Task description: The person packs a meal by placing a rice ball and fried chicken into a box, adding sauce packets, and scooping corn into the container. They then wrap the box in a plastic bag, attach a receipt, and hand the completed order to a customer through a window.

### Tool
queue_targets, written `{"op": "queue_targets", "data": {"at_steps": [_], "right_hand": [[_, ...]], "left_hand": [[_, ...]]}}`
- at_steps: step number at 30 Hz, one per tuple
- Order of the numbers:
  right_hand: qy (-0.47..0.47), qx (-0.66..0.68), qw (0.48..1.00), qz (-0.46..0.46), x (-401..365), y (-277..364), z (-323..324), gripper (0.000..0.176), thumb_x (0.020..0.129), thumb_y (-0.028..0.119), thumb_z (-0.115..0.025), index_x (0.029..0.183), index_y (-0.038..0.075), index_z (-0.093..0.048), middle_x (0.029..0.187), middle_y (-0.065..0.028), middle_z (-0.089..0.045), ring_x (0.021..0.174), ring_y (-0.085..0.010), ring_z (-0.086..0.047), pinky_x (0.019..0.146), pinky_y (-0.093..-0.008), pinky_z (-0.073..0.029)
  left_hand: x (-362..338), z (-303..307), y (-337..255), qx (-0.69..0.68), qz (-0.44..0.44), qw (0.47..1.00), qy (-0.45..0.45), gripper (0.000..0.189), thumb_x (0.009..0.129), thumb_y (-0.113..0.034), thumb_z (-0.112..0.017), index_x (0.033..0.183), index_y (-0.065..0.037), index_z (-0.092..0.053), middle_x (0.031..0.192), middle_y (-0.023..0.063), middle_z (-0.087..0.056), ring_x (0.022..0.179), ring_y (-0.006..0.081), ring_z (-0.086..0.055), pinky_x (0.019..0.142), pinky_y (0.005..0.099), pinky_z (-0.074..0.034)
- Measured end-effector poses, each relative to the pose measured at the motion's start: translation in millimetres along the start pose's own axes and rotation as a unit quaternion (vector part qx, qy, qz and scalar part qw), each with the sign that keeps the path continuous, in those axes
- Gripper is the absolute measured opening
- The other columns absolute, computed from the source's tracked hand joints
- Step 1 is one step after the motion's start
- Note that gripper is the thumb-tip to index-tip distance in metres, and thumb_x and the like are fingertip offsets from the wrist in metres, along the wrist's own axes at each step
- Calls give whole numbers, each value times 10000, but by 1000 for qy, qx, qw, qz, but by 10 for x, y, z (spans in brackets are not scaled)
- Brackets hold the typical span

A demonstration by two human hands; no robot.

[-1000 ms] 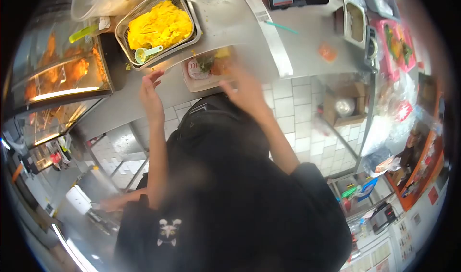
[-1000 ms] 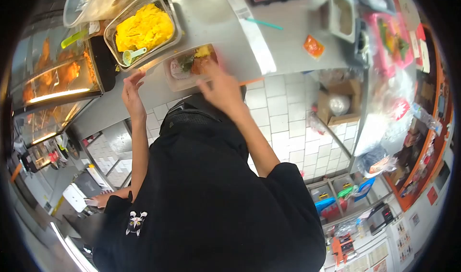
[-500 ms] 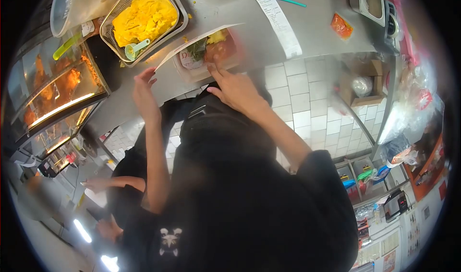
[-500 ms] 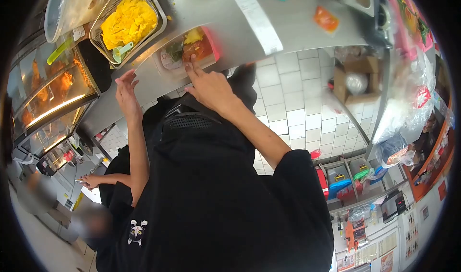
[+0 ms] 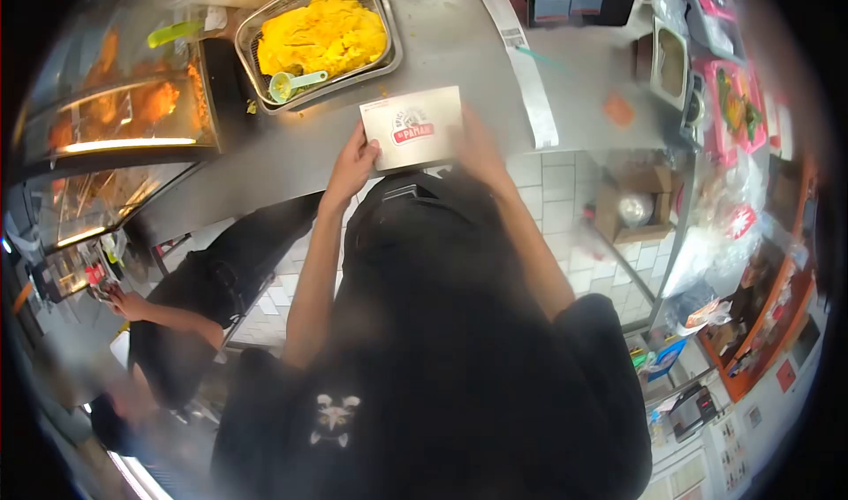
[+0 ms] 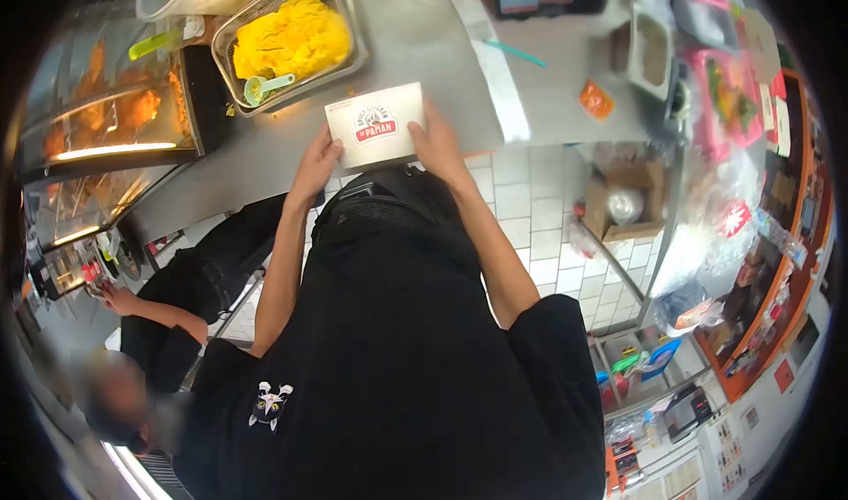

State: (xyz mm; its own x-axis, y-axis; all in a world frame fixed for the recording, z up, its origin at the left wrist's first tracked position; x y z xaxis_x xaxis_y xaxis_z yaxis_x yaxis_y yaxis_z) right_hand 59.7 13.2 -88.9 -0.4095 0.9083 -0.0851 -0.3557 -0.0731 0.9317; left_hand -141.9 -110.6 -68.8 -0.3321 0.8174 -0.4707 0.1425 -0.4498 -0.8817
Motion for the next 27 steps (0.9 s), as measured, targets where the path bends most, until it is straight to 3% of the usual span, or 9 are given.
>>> {"op": "queue_targets", "data": {"at_steps": [4,7,12,19,21,22,23,25,27], "right_hand": [[84,25,985,-151,196,122,217,551,843,409,-670,1138,-55,-635,964,-181,-696,883,-232,-662,811,-346,-502],[112,-25,954,-278,372,574,404,614,821,497,-679,1067,-66,-674,984,-177,-688,964,-222,-634,850,-330,-482],[131,4,960,-247,427,465,402,631,789,516,-708,1049,-59,-685,927,-147,-692,882,-205,-635,810,-320,-483],[76,2,977,-199,39,170,241,331,844,211,-697,1028,-61,-658,765,-84,-678,696,-159,-628,647,-304,-494],[45,-22,980,-193,35,178,258,388,824,237,-728,1088,-34,-642,862,-103,-682,757,-170,-646,638,-314,-495],[2,-49,992,-120,55,202,254,565,745,250,-789,1219,22,-582,1121,-167,-626,1004,-253,-625,800,-370,-506],[1,-50,992,-114,129,185,324,565,745,250,-789,1219,22,-582,1121,-167,-626,1004,-253,-625,800,-370,-506],[199,-219,924,242,229,797,318,783,645,251,-835,1330,78,-496,1341,-204,-477,1248,-346,-466,1013,-439,-409],[283,-249,901,215,313,713,239,934,568,255,-860,1386,113,-434,1399,-207,-418,1328,-400,-350,1118,-471,-285]], "left_hand": [[84,225,-32,30,33,996,-71,467,939,-307,-607,1266,23,-558,1126,103,-655,963,150,-597,862,280,-453],[82,307,-404,72,95,991,-59,513,904,-430,-628,1177,5,-628,1023,76,-684,871,122,-598,770,265,-458],[198,381,-355,42,114,992,-30,555,842,-469,-687,1135,2,-656,941,66,-701,809,117,-605,714,247,-451],[125,268,148,102,17,992,-71,512,713,-234,-830,1130,5,-654,927,99,-720,836,156,-666,742,293,-525],[77,255,22,126,-23,987,-93,604,690,-262,-837,1196,-13,-619,1065,135,-683,935,193,-656,807,310,-521],[58,231,-154,200,-112,969,-97,774,640,-295,-852,1303,-53,-534,1306,186,-539,1176,289,-546,976,410,-442],[90,234,-290,198,-117,968,-99,774,640,-295,-852,1303,-53,-534,1306,186,-539,1176,289,-546,976,410,-442],[57,62,-619,451,-331,825,78,958,615,-373,-844,1432,-137,-402,1471,133,-378,1331,338,-370,1074,490,-309],[126,6,-655,485,-320,799,151,1008,595,-419,-836,1453,-165,-373,1502,164,-307,1387,379,-269,1107,518,-242]]}}
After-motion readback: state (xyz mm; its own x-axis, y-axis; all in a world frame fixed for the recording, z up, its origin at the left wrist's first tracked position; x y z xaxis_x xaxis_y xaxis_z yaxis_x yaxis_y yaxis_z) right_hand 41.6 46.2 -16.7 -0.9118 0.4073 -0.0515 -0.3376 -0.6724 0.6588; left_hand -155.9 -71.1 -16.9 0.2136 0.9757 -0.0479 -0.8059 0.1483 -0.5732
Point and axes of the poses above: each hand's wrist, its own x-axis towards the middle knuckle, its own z-axis out of the back of the hand, y = z × x, the point moved 3 cm from there along x, towards the middle knuckle
